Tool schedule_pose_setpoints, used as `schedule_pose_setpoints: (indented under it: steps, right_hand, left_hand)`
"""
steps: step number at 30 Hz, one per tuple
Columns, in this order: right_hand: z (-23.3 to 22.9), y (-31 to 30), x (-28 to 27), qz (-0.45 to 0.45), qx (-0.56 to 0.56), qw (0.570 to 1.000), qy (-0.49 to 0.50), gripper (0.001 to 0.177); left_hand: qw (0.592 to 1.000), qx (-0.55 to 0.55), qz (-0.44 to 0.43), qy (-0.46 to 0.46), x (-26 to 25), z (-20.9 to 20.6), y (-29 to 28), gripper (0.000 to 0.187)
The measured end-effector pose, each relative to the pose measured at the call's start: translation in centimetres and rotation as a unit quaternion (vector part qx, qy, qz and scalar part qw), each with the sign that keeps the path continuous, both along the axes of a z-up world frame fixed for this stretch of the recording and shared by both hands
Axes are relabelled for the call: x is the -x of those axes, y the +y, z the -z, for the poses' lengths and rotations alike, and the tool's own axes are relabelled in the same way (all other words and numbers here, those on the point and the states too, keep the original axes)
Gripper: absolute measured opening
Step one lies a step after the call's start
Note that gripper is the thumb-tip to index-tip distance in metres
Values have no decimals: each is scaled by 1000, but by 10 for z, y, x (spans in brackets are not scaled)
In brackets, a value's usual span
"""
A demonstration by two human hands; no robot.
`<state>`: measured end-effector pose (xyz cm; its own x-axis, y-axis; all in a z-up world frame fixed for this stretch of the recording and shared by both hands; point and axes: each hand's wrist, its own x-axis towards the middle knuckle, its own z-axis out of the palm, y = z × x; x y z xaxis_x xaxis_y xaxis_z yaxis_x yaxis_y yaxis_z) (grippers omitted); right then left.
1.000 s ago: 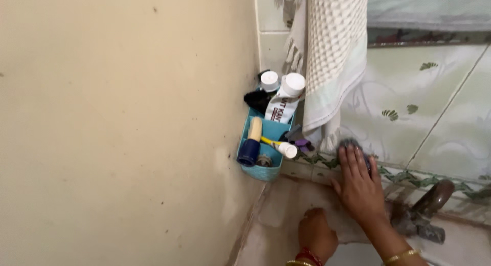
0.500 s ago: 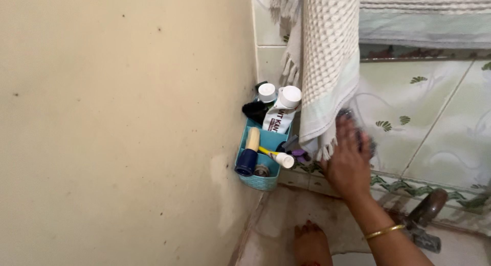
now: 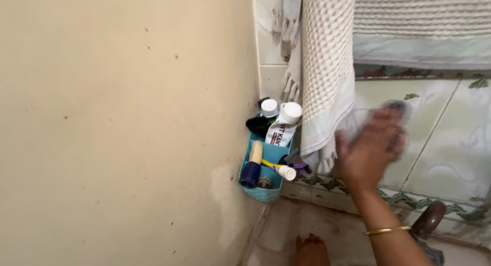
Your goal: The person scrubs the bathroom countertop and the wall tiles behind the sink using a steel wool pad. They repeatedly wet the pad under the faucet and scrub the surface and grout lines.
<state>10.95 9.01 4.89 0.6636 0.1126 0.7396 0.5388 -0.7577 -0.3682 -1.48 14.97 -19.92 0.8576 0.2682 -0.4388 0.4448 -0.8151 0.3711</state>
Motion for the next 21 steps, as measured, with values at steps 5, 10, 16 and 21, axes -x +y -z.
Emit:
schedule_pose_setpoints:
  steps: [5,10,16,21]
  right_hand:
    - [-2,1,31,131,546,825,-66,70]
    - [57,-22,43,-58,470,878,74,65]
    - [118,-28,41,-121,110,983,-87,75]
    - [156,-12,24,-90,509,856,10,72]
  left_hand:
    - [999,16,-9,-46,9,-43,6,47]
    - [998,15,-14,-56,23,-59,0,46]
    - [998,3,-25,-55,31,-61,0,44]
    - [998,-6,-31,-53,36,-60,-11,43]
